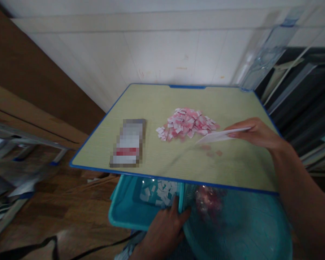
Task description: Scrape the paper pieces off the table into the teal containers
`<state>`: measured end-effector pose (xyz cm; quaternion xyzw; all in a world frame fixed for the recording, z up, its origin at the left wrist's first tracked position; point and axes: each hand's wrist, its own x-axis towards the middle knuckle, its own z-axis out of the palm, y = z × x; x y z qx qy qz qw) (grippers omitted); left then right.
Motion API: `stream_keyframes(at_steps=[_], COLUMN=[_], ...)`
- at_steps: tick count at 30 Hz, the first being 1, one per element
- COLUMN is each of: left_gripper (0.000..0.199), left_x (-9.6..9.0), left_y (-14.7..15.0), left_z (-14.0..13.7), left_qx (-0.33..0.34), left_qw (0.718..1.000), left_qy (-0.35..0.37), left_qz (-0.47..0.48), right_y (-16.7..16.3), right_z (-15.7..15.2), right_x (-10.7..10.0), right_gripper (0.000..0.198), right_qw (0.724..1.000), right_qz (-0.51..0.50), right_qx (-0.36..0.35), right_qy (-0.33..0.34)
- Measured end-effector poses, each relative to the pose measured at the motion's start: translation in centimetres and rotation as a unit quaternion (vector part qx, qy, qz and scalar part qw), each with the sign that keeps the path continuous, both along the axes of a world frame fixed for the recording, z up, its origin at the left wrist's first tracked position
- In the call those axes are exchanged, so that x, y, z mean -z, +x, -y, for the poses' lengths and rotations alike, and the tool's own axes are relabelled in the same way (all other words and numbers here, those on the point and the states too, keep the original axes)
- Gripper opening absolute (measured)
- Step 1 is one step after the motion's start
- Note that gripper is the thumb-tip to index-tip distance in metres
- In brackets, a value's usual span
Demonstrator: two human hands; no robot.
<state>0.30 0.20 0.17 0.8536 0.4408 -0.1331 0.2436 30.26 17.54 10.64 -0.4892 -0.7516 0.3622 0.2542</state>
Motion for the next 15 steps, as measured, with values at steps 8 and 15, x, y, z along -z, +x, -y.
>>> stream_keyframes(at_steps=[8,15], left_gripper=[0.054,0.05], left_x=[-0.1,0.0], left_y=[0.1,0.1], left_z=[0.1,0.1], left_qx=[-0.008,-0.008], left_qw=[1.0,1.0], left_qy=[0.002,-0.006], left_qz=[-0.005,-0.008], right_y=[1.7,0.5], right_z=[0.3,-0.1], right_x=[-0.6,0.1], right_gripper=[0.026,0.019], right_qw=[0.992,0.993], right_qz=[0.014,-0.046], right_qx=[-0.12,-0.106], right_qy=[-0.04,0.023])
